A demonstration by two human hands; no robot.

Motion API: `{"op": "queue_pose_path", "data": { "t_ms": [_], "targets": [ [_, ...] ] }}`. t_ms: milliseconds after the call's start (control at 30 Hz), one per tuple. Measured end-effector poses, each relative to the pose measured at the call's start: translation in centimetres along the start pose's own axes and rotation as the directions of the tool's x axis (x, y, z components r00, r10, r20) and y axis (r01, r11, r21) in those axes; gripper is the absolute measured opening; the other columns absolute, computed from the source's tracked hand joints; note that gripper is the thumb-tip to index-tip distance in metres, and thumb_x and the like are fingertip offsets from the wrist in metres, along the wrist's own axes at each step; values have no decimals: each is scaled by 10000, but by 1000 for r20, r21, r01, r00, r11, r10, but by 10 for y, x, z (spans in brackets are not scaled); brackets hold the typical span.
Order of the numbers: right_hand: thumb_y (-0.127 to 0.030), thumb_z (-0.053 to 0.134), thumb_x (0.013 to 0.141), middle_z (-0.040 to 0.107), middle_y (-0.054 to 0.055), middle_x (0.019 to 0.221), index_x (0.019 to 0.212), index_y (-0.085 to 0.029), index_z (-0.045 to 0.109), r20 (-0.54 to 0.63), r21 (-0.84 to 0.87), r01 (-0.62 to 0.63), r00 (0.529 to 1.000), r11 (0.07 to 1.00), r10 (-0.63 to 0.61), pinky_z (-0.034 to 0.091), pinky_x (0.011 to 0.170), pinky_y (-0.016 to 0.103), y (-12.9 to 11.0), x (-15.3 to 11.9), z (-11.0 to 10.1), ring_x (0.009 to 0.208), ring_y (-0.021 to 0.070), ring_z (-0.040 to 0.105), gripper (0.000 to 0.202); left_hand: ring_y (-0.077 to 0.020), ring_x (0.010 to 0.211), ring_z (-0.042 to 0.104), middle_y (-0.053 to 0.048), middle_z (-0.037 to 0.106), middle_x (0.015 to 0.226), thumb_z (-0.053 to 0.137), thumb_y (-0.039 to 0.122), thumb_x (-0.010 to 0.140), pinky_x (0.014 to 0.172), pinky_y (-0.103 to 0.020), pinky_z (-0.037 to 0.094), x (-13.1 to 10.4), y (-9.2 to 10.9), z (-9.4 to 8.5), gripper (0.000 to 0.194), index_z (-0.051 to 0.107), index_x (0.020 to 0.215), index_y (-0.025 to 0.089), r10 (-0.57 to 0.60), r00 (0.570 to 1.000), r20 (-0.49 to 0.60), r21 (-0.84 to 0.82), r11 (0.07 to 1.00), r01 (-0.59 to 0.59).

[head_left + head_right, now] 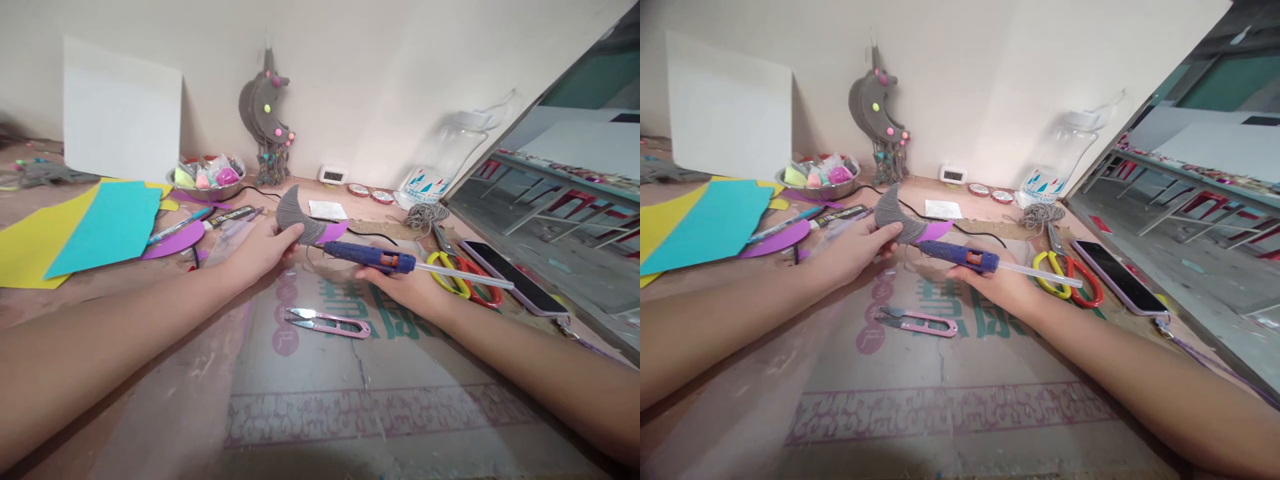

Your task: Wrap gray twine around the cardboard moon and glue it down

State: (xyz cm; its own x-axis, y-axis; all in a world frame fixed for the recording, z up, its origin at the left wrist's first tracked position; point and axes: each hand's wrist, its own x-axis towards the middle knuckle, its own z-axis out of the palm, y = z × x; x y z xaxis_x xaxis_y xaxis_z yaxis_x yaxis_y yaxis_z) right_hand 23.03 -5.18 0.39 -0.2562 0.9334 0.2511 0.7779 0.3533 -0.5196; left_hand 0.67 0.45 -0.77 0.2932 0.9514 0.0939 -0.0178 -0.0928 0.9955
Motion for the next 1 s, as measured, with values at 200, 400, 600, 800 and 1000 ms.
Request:
{"op": "queue_pose_path", "data": {
  "t_ms": [200, 400, 600, 800, 1000],
  "targets": [
    [-463, 581, 755, 592, -4, 631, 678, -221, 528, -3, 30, 2, 1000, 1000, -2, 446, 562, 282, -3, 0, 1, 593, 159, 561, 259, -49, 428, 377, 48, 460, 526, 528, 297, 780, 418, -177, 273, 2, -3, -1, 172, 463, 687, 168, 8, 1000, 19, 11, 1000, -8],
    [-461, 587, 751, 608, 7, 652, 679, -211, 536, -8, 17, 4, 1000, 1000, -4, 451, 582, 280, -4, 0, 1, 624, 167, 575, 265, -46, 423, 371, 53, 449, 520, 515, 272, 789, 414, -175, 269, 0, 0, 0, 165, 447, 681, 166, -14, 1000, 13, 15, 1000, 14],
    [-468, 577, 755, 592, -1, 622, 666, -211, 527, -12, -3, -1, 1000, 1000, 1, 442, 565, 274, -1, 0, 1, 601, 158, 563, 277, -48, 421, 380, 51, 456, 522, 524, 297, 782, 414, -179, 274, 1, -2, -1, 178, 456, 683, 166, 13, 1000, 24, 26, 1000, -14],
    [-456, 577, 756, 593, 1, 629, 673, -205, 530, -21, -17, 8, 1000, 1000, -8, 425, 535, 260, -1, 0, 1, 591, 150, 558, 269, -48, 422, 372, 53, 447, 512, 523, 288, 779, 417, -175, 276, 1, -1, -1, 182, 446, 664, 169, -8, 1000, 13, 23, 1000, 8],
    [-470, 574, 755, 584, -3, 625, 663, -210, 500, -41, -21, 1, 999, 1000, -2, 435, 556, 268, 0, 0, 0, 602, 155, 562, 285, -48, 423, 382, 51, 462, 527, 528, 299, 775, 417, -171, 281, 0, 0, -1, 180, 458, 671, 169, -18, 1000, 15, 5, 1000, 18]
  ]
}}
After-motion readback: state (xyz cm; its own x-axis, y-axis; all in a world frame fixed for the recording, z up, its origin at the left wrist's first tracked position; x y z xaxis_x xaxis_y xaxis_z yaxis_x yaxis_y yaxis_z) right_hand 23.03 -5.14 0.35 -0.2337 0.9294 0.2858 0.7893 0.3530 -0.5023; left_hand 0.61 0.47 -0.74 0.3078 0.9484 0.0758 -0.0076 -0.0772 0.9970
